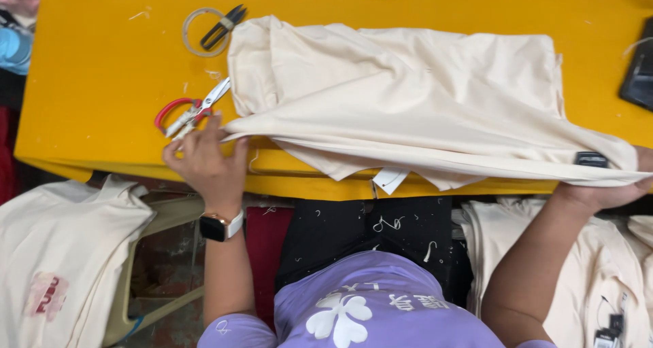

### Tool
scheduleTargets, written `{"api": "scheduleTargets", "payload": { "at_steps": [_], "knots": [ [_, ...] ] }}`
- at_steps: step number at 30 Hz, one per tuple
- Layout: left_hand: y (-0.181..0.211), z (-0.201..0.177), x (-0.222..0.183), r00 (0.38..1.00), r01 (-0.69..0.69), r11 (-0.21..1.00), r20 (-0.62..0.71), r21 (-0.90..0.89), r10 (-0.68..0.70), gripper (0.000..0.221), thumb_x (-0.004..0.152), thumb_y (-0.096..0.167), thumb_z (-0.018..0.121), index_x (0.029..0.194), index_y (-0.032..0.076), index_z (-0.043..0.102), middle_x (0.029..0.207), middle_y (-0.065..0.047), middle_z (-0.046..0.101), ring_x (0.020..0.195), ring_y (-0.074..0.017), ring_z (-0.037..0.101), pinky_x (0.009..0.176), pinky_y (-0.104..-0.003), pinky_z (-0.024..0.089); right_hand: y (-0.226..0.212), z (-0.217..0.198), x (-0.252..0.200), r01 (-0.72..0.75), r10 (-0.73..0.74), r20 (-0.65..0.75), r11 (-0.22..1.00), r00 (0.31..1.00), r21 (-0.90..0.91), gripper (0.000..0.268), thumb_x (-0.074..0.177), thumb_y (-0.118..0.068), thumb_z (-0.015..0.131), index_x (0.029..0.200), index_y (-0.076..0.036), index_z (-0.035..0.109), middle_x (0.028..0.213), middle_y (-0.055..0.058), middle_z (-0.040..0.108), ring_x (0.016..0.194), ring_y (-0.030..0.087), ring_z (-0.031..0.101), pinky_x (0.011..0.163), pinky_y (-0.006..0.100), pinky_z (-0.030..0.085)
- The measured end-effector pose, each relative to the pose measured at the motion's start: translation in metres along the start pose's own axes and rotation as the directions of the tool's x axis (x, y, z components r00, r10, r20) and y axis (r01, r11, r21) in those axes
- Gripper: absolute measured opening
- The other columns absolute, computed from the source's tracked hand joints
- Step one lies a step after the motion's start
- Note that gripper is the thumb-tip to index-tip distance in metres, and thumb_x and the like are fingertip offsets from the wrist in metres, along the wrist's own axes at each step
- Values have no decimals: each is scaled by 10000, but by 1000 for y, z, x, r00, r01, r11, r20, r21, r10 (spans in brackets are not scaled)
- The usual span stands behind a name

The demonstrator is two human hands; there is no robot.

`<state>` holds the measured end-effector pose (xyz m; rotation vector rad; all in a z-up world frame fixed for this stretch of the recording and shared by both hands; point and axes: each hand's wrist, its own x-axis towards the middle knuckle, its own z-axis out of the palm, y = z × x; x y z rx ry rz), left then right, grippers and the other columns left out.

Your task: Trimming loose threads and excess fabric from t-shirts using scissors.

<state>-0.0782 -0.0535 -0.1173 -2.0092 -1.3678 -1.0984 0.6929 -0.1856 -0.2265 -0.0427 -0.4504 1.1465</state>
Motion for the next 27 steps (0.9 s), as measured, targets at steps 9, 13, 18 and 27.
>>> {"api": "scheduleTargets", "payload": {
  "at_steps": [9, 13, 18, 27],
  "knots": [
    [3, -16, 25, 979, 186, 976, 59, 114, -194, 368, 878, 138, 755, 1228, 38, 698, 978, 10, 737, 864, -245, 605, 936, -403, 340, 135, 150, -2, 166, -166, 11, 986, 986, -9, 444, 995, -317, 603, 683, -284, 290, 619, -188, 342, 653, -11, 326, 779, 251, 453],
    [-3, -14, 24, 941, 297, 954, 183, -33, -286, 405, 875, 60, 712, 1278, 41, 671, 1002, -12, 731, 936, -248, 623, 941, -407, 307, 160, 190, 3, 130, -110, -117, 976, 987, 178, 474, 990, -304, 459, 614, -183, 196, 556, -68, 145, 509, 90, 143, 533, 322, 212],
    [-16, -21, 42, 631, 772, 263, 651, -578, -422, 452, 882, -52, 687, 1298, 79, 568, 733, 39, 494, 706, -26, 475, 765, -166, 415, 131, 159, -9, -193, 166, -174, 970, 971, -147, 517, 1100, -404, 558, 702, -184, 311, 574, -56, 202, 536, 81, 175, 649, 269, 245],
    [-30, 15, 116, 844, 475, -252, 517, -843, -138, 576, 1040, 83, 687, 1491, 245, 367, 1551, -122, 507, 1398, -270, 547, 1068, -302, 479, 156, 233, -14, 33, -53, -318, 997, 947, -67, 826, 819, 73, 680, 1612, 136, 457, 1671, 303, 467, 1655, 412, 375, 1472, 572, 211]
  ]
}}
